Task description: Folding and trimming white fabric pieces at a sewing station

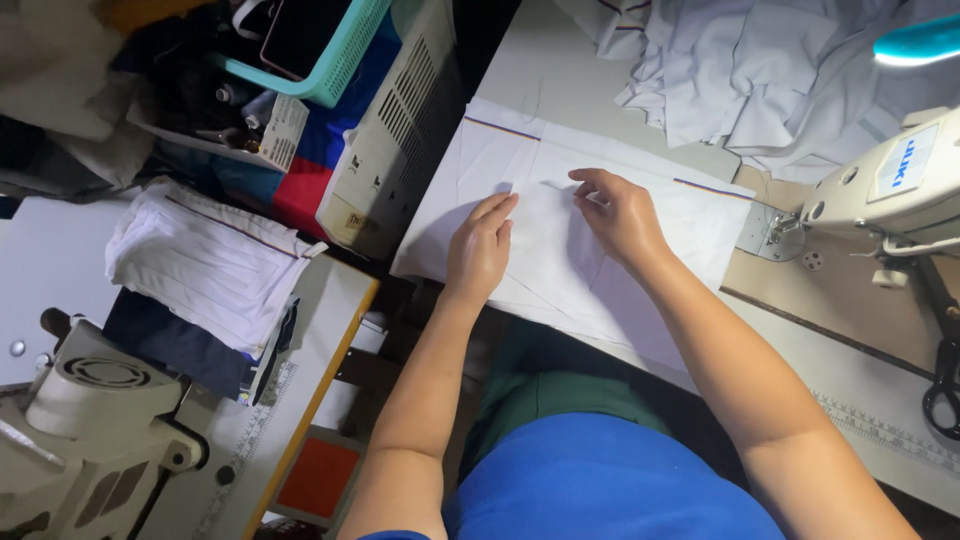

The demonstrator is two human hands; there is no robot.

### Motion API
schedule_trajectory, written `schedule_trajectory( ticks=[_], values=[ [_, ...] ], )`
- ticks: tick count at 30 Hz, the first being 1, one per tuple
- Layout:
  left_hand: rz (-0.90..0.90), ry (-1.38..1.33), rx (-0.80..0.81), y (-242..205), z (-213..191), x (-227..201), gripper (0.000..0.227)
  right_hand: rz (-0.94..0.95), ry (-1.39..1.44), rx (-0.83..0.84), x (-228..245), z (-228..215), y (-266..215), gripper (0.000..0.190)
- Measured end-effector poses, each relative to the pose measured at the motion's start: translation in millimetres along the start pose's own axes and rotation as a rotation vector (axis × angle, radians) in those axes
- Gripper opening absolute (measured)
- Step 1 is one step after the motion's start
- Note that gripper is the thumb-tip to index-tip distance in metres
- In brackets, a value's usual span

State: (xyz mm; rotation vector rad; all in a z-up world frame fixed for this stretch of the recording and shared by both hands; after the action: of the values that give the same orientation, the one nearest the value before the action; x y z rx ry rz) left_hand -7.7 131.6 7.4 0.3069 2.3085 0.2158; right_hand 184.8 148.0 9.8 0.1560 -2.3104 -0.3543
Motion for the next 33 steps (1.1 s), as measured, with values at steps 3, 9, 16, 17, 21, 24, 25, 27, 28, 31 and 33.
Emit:
schedule_trajectory(
  ticks=[3,9,16,17,21,24,25,27,28,31,33],
  values=[
    [0.047,0.049,-0.021,-1.8,5.8,-0.8,0.040,-0.082,-0.053,-0.030,6.9,-0.5,5.6,0.033],
    [0.092,0.187,-0.216,4.0,-12.3,-5.7,0.034,-0.372,-0.329,-0.095,37.0,-6.4,4.7,0.039],
    [0.050,0.403,-0.487,60.8,-25.8,63.1,0.019,-0.436,-0.320,-0.059,53.2,-4.5,-25.2,0.029],
    [0.082,0.411,-0.512,72.1,-23.4,65.3,0.018,-0.449,-0.349,-0.064,52.3,-2.4,-27.9,0.028],
    [-0.013,0.357,-0.419,107.8,-24.7,65.3,0.011,-0.484,-0.407,-0.094,48.7,3.2,-38.5,0.021],
    [-0.041,0.308,-0.415,120.9,-12.4,82.5,0.014,-0.476,-0.411,-0.105,49.1,1.0,-40.2,0.021],
    [-0.036,0.308,-0.415,121.4,-11.9,81.8,0.014,-0.475,-0.411,-0.109,49.0,1.3,-39.9,0.021],
    [-0.010,0.259,-0.456,121.2,-11.2,78.1,0.011,-0.476,-0.394,-0.109,48.0,1.0,-40.7,0.022],
    [-0.010,0.260,-0.453,123.0,-7.2,82.4,0.011,-0.473,-0.394,-0.109,46.7,1.0,-40.7,0.022],
    [-0.010,0.288,-0.511,124.9,-7.9,87.3,0.013,-0.488,-0.378,-0.117,47.4,0.8,-40.4,0.022],
    [0.012,0.217,-0.545,124.2,-14.9,77.8,0.013,-0.494,-0.375,-0.122,49.1,-1.0,-40.7,0.021]
  ],
)
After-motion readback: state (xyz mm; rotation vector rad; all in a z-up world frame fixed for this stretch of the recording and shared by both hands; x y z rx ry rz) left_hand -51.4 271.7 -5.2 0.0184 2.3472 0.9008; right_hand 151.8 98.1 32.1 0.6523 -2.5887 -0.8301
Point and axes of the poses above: each hand's wrist, its own y-axis towards the middle knuckle, its own z-axis out of the palm, x = y × z, the point moved 8 cm from there along y, towards the middle knuckle, and after that the axes turned 5 degrees about -x, right-handed, at the moved point
